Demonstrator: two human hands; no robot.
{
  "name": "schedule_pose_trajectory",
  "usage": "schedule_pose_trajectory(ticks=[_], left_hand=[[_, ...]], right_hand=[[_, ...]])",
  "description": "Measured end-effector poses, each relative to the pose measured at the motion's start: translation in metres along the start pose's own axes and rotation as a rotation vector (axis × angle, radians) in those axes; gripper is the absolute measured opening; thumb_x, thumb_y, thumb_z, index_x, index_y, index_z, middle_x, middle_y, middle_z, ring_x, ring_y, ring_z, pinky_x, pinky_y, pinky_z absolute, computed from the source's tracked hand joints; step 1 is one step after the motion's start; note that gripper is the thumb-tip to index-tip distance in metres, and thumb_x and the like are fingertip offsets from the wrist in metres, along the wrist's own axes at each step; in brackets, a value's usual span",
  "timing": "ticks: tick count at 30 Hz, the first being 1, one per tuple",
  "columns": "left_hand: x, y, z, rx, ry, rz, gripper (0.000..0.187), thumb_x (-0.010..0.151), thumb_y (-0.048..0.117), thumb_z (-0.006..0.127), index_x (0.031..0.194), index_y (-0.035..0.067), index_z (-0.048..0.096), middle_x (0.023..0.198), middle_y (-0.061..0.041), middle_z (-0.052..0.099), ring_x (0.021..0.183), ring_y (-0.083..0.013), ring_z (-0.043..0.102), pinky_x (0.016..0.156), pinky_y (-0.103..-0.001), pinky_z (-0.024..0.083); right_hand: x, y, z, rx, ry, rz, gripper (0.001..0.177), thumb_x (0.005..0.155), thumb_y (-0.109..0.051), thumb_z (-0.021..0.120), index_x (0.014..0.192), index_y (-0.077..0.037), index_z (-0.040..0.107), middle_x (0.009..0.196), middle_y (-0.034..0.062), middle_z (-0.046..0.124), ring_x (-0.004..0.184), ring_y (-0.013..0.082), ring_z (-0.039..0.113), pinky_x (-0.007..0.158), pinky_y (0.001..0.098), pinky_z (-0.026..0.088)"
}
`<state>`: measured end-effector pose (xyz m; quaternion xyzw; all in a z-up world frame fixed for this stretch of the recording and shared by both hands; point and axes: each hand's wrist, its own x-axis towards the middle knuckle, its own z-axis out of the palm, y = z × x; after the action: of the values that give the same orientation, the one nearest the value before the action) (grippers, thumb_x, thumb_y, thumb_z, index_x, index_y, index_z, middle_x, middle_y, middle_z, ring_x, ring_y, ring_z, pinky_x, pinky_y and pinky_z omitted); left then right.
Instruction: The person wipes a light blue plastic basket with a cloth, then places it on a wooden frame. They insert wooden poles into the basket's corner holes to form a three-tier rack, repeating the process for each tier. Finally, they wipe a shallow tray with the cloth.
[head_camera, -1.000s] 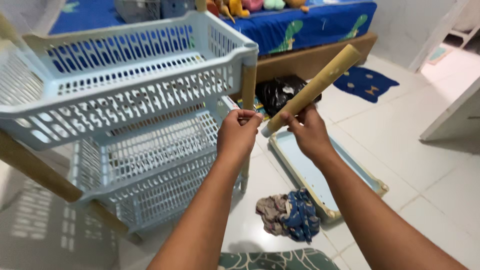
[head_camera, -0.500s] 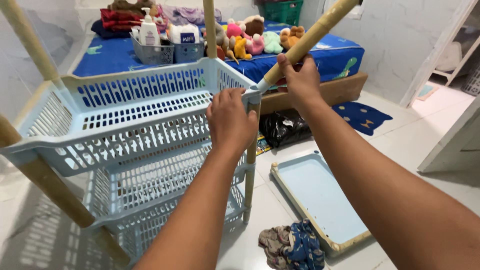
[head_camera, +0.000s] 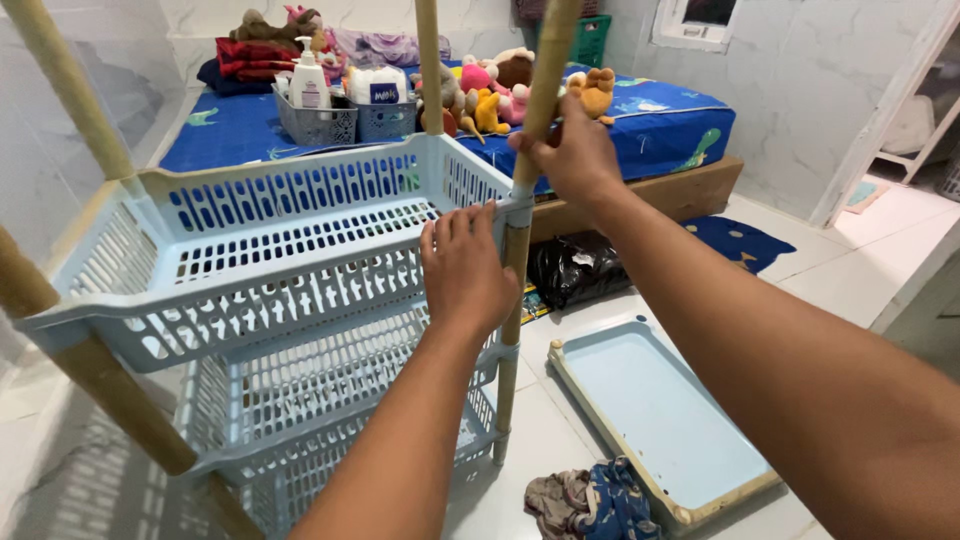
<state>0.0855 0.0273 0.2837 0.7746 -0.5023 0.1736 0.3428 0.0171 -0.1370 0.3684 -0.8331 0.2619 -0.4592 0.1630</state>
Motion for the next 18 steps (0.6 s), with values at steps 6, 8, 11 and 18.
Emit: schedule_pose_trajectory(ticks=[6, 8, 11, 18], left_hand=[[-0.002, 0.002, -0.006, 0.021, 0.023, 0.003, 0.077, 0.071, 0.016, 0.079, 0.142, 0.012, 0.049, 0.136, -0.009, 0.053, 0.139, -0.0278, 0.04, 0.122, -0.048, 0.02], [0.004, 0.004, -0.008, 0.015, -0.016, -0.05, 0.064, 0.079, 0.024, 0.076, 0.138, 0.013, 0.055, 0.133, -0.008, 0.056, 0.135, -0.0272, 0.043, 0.119, -0.048, 0.023], [0.026, -0.002, -0.011, 0.005, -0.02, -0.068, 0.047, 0.087, 0.037, 0.071, 0.128, 0.014, 0.065, 0.126, -0.009, 0.063, 0.127, -0.0294, 0.048, 0.109, -0.049, 0.029], [0.036, -0.014, 0.008, -0.039, 0.013, -0.126, 0.029, 0.097, 0.038, 0.061, 0.11, 0.02, 0.078, 0.096, -0.009, 0.076, 0.107, -0.0263, 0.064, 0.102, -0.046, 0.036]], right_hand=[[0.019, 0.019, 0.014, 0.094, -0.278, 0.042, 0.049, 0.086, -0.027, 0.082, 0.126, -0.007, 0.063, 0.107, 0.0111, 0.076, 0.098, 0.0205, 0.072, 0.082, 0.0341, 0.057], [0.033, 0.031, 0.014, 0.202, -0.43, -0.002, 0.049, 0.091, -0.02, 0.076, 0.136, -0.008, 0.059, 0.11, 0.0129, 0.075, 0.102, 0.0204, 0.07, 0.085, 0.0338, 0.057], [0.049, 0.049, 0.011, 0.493, -0.703, 0.081, 0.041, 0.091, -0.003, 0.068, 0.13, -0.003, 0.057, 0.119, 0.0051, 0.073, 0.109, 0.0138, 0.072, 0.094, 0.0291, 0.062], [0.015, 0.059, 0.028, 0.466, -0.398, -0.132, 0.033, 0.09, 0.007, 0.069, 0.12, 0.0, 0.057, 0.11, 0.0102, 0.072, 0.102, 0.0165, 0.072, 0.09, 0.0307, 0.06]])
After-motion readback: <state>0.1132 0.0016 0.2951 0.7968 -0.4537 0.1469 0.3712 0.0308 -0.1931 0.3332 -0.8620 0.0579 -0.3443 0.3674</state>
